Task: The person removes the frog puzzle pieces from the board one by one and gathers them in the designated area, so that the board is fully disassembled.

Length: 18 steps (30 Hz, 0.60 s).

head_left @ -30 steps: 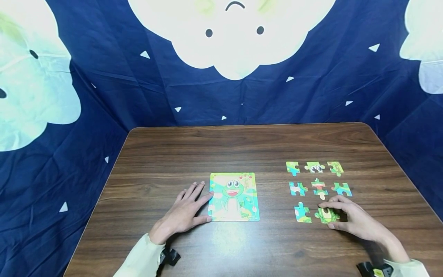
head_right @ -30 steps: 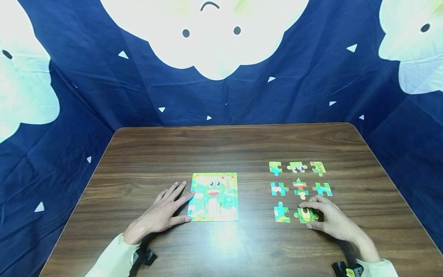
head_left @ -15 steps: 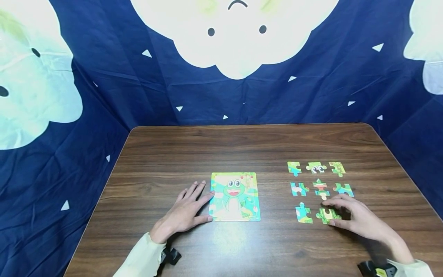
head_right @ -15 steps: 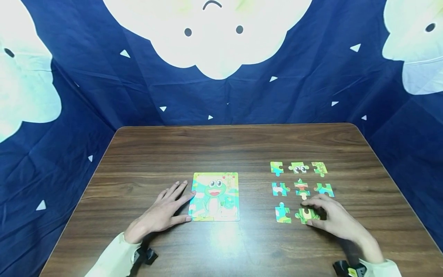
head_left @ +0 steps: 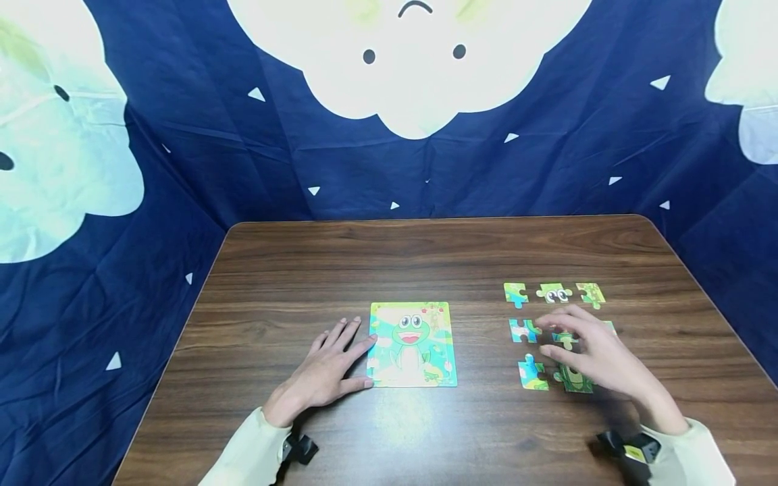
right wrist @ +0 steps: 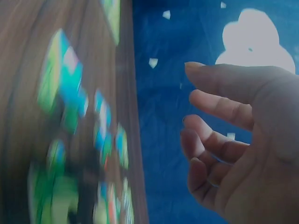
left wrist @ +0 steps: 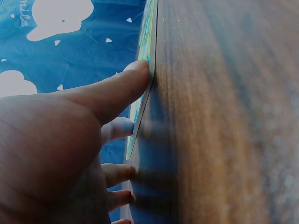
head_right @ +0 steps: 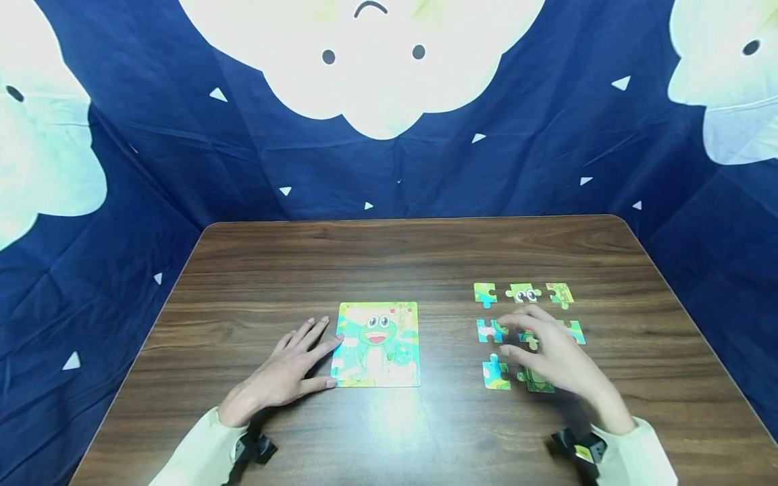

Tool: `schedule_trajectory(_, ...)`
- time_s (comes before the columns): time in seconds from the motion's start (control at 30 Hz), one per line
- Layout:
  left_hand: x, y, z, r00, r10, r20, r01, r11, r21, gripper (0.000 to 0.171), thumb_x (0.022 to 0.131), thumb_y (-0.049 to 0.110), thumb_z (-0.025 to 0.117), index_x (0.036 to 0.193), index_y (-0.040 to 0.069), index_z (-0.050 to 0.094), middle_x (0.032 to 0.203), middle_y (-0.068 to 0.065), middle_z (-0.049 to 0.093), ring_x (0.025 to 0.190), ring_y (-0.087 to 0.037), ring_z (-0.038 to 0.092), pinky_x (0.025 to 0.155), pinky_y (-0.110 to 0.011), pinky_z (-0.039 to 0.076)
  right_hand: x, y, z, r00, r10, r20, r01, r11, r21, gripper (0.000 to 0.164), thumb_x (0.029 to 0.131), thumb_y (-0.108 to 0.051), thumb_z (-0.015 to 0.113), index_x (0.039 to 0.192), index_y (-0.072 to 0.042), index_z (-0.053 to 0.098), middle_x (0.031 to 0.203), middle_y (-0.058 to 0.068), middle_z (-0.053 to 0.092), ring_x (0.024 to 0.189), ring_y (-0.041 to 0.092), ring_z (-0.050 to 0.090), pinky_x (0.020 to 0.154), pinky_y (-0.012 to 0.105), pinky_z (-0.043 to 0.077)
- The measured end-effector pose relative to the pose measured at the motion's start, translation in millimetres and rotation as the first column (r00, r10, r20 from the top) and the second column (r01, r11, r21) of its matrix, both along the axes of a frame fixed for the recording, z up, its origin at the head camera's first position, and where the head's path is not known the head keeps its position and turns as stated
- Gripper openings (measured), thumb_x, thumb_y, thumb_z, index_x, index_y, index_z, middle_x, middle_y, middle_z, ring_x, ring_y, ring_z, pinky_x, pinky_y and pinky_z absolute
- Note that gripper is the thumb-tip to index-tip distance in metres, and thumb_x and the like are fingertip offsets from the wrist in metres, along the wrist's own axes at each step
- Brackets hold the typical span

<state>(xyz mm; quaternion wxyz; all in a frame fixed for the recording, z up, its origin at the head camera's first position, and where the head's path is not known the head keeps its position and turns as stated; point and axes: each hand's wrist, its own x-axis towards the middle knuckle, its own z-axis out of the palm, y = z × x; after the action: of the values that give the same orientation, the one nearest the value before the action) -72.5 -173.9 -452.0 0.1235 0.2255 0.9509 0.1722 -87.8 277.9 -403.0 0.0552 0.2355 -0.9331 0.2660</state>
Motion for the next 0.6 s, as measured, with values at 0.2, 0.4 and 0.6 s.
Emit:
schedule_trajectory(0.2, -0.4, 0, -0.5, 1.0, 0.002, 0.006, -0.002, 1.0, 0.005, 0.068, 0.094, 0.049, 0.064, 0.152, 0.02, 0.045, 0.166, -0.021, 0.023, 0.154, -0.046, 0.019, 0.116, -0.069, 0.021, -11.9, -42, 4.2, 0.996, 0.093, -0.004, -0.093, 0.995, -0.036, 0.037, 0.085, -0.018, 0.08, 0.12, -0.019, 0.069, 0.114, -0.003, 0.066, 0.095, 0.015, 0.063, 0.074, 0.031, 0.053)
schedule_trajectory(0.4, -0.1, 0, -0.9, 1.0, -0.009, 0.0, 0.009, 1.0, 0.008, 0.068, 0.094, 0.05, 0.064, 0.152, 0.02, 0.044, 0.166, -0.021, 0.023, 0.154, -0.046, 0.019, 0.116, -0.069, 0.022, -19.1, -75, -0.1, 0.98, 0.187, 0.06, -0.183, 0.981, -0.069, 0.037, 0.086, -0.018, 0.079, 0.122, -0.016, 0.069, 0.116, -0.001, 0.065, 0.092, 0.019, 0.062, 0.073, 0.03, 0.05)
schedule_trajectory(0.6, 0.6, 0, -0.1, 1.0, -0.006, 0.0, 0.006, 1.0, 0.012, 0.068, 0.094, 0.049, 0.064, 0.152, 0.019, 0.045, 0.166, -0.021, 0.023, 0.154, -0.046, 0.019, 0.116, -0.069, 0.022, -21.7, -101, -5.9, 0.964, 0.234, 0.126, -0.226, 0.971, -0.079, 0.037, 0.088, -0.018, 0.077, 0.123, -0.01, 0.069, 0.118, 0.001, 0.065, 0.103, 0.019, 0.063, 0.081, 0.033, 0.052)
